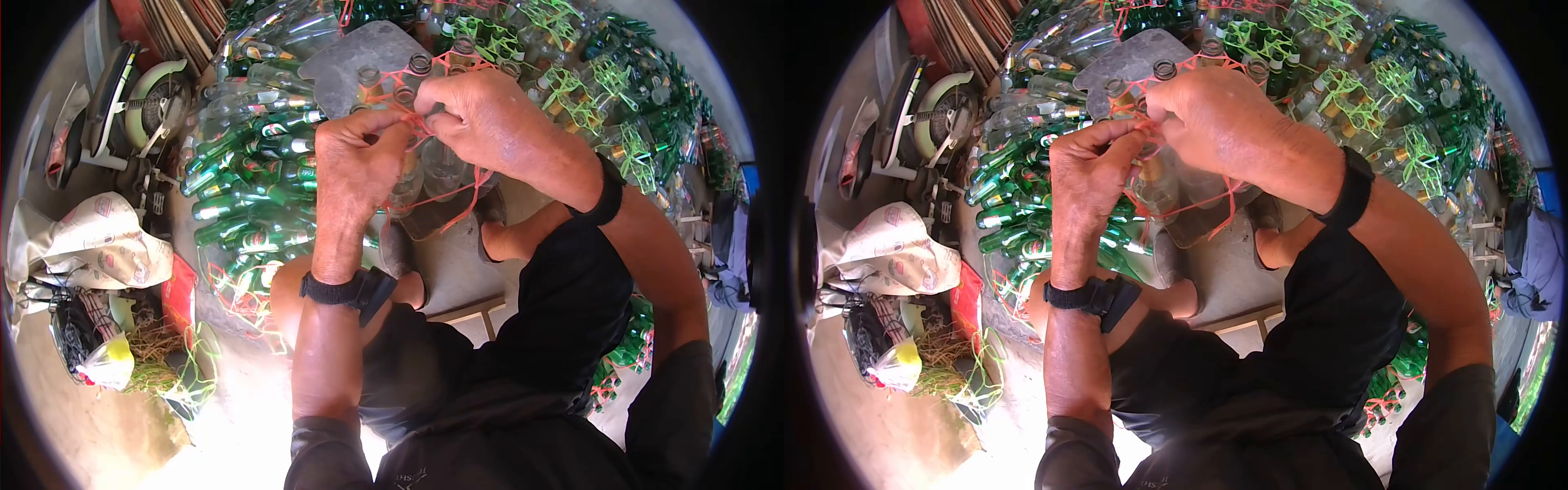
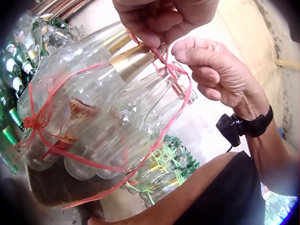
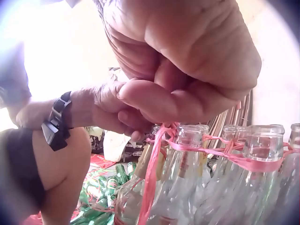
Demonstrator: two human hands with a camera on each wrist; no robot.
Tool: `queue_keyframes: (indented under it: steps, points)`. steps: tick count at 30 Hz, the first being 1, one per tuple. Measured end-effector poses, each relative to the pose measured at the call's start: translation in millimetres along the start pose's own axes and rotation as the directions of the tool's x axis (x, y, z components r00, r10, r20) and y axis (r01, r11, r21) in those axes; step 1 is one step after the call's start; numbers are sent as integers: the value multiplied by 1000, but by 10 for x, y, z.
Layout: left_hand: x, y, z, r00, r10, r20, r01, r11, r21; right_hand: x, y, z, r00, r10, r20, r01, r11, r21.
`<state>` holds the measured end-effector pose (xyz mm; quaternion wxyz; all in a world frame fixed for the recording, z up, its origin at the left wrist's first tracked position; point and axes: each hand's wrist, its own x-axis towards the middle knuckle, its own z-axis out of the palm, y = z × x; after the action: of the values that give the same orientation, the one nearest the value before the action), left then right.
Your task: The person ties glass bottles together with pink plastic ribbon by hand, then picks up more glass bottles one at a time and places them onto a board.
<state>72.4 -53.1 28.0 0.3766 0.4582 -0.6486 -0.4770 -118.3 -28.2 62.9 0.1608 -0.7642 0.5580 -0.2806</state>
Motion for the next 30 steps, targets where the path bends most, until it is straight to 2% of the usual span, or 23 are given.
queue_keyframes:
  steps: [7,14,16,17,19,25,30]
  points:
    - [16,-36,6,1000,11,-8,-11,1000,-12,20,86,118,985,-148,-92,134,980,-148]
    - [24,-21,6,1000,0,-8,0,1000,-10,23,93,154,972,-218,-86,193,952,-235]
    - [31,-33,12,1000,-2,-5,2,1000,-15,5,82,132,963,-264,-46,229,902,-367]
    - [37,-41,17,1000,-2,-6,2,1000,-15,-11,73,139,963,-265,-46,230,901,-367]
    - [40,-54,14,999,35,-3,-35,999,-22,-39,61,179,953,-264,-151,199,917,-347]
    - [47,-53,9,999,39,0,-39,999,-25,-51,153,203,947,-280,-157,233,936,-263]
    - [49,-63,15,999,36,-8,-36,999,-11,-49,161,206,954,-268,-132,223,934,-280]
